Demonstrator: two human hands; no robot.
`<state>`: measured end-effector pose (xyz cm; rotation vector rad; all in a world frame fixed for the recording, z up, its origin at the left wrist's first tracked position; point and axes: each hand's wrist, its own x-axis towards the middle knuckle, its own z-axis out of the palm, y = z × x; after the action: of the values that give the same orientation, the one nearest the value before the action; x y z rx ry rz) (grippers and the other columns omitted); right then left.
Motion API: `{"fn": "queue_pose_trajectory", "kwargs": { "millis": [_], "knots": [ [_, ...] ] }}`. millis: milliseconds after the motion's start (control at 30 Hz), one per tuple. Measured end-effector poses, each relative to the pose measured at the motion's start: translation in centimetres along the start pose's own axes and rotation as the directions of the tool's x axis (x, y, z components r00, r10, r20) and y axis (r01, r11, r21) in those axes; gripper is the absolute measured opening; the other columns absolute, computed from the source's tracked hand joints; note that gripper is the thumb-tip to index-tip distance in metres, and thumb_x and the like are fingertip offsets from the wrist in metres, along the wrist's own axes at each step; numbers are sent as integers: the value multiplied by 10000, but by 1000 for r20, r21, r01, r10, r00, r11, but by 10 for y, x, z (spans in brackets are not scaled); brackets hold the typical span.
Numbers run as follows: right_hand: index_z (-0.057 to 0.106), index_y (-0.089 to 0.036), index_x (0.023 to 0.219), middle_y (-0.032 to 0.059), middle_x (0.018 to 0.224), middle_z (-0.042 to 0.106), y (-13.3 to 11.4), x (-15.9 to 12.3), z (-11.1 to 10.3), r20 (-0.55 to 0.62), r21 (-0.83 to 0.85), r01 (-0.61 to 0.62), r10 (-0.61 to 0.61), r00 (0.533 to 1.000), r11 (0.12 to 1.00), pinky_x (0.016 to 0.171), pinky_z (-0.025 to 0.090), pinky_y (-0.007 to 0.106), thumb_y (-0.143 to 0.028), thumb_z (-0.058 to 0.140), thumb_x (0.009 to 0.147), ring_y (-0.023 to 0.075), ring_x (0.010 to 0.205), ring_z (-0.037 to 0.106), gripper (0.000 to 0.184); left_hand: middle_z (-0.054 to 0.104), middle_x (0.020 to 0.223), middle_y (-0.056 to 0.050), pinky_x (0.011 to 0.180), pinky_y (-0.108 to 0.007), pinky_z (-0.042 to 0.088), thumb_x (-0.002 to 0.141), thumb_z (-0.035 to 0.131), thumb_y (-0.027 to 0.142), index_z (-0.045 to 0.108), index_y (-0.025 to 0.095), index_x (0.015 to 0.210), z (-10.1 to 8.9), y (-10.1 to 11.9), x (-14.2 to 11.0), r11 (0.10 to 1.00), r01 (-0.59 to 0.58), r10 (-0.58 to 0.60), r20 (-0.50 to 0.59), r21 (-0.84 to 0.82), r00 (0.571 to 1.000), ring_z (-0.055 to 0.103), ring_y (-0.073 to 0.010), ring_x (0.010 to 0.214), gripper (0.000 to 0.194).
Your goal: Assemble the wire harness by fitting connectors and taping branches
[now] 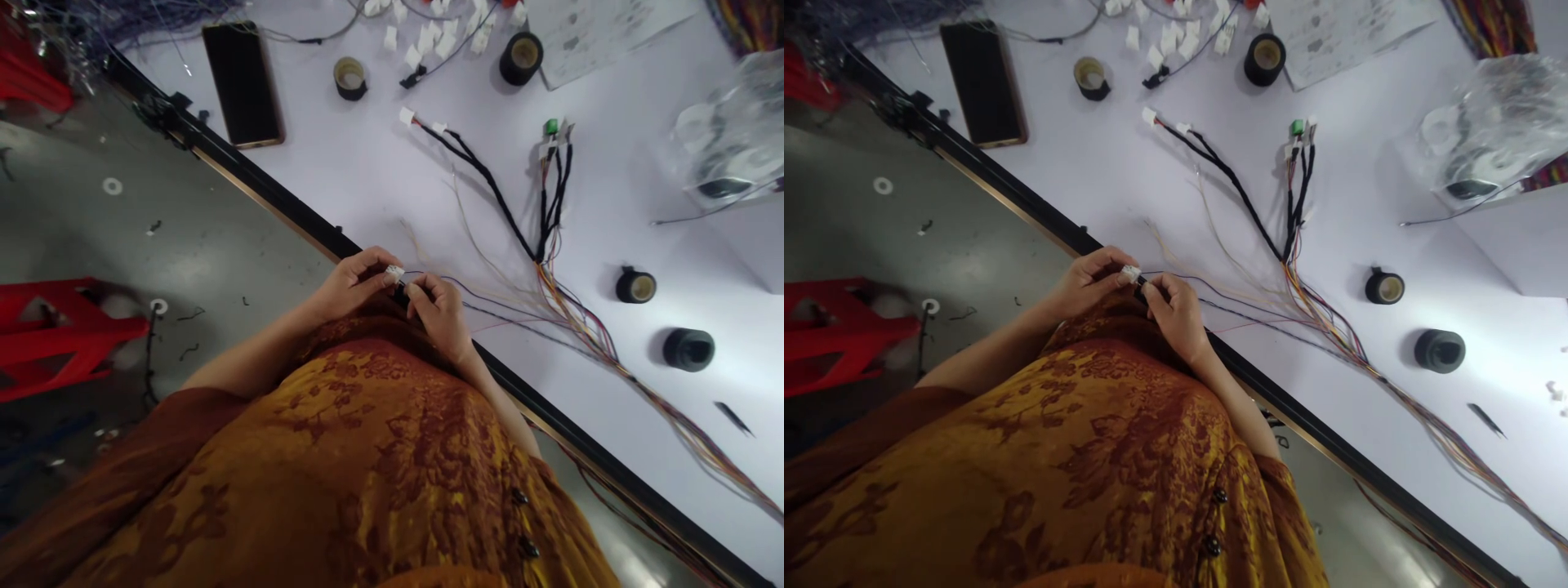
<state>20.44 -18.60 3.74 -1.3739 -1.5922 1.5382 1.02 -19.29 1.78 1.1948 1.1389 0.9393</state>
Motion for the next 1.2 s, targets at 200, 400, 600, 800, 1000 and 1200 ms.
{"fn": "queue_pose_trajectory", "kwargs": {
  "millis": [200,400,600,800,1000,1200],
  "knots": [
    [564,-200,735,-53,533,572,2,-2,-4,101,73,-109,101,990,991,572,381,243,-340,535,922,82,505,463,236,694,904,-32,765,-256,523,909,660,412,670,196,1057,-1,-1,-3,998,-11,7,67,67,998,637,-136,814,262],
    [564,-189,738,-57,549,577,11,-11,1,176,156,-172,144,974,973,594,394,233,-344,545,912,77,524,486,234,709,933,-18,799,-260,508,909,649,414,678,217,1068,4,-4,-14,980,-1,-15,83,198,996,641,-141,835,255],
    [560,-198,791,-52,572,581,12,-21,6,133,244,-186,157,979,952,635,430,250,-378,518,926,97,551,508,229,674,881,-10,755,-232,514,909,665,396,645,212,1052,12,-5,-27,995,82,-83,8,64,997,628,-119,787,233],
    [574,-199,779,-6,736,616,20,-25,7,1,-6,88,-88,996,996,736,439,280,-327,532,939,128,716,558,209,625,829,0,678,-214,498,903,665,440,615,209,1008,24,-7,-30,987,137,-137,9,-83,991,585,-107,719,258],
    [555,-205,776,-8,751,584,23,-25,5,23,17,74,-74,997,997,724,436,280,-303,509,931,130,723,540,189,637,940,-27,760,-250,491,924,630,443,633,227,1071,24,-12,-33,996,17,-14,-26,90,1000,588,-132,802,261],
    [544,-201,769,-13,740,567,25,-29,7,15,82,17,-19,1000,996,702,427,272,-331,529,906,123,699,508,190,628,941,-18,748,-244,478,938,613,409,631,234,1056,27,-10,-34,989,17,-15,-18,145,1000,573,-129,804,212]
  ]
}}
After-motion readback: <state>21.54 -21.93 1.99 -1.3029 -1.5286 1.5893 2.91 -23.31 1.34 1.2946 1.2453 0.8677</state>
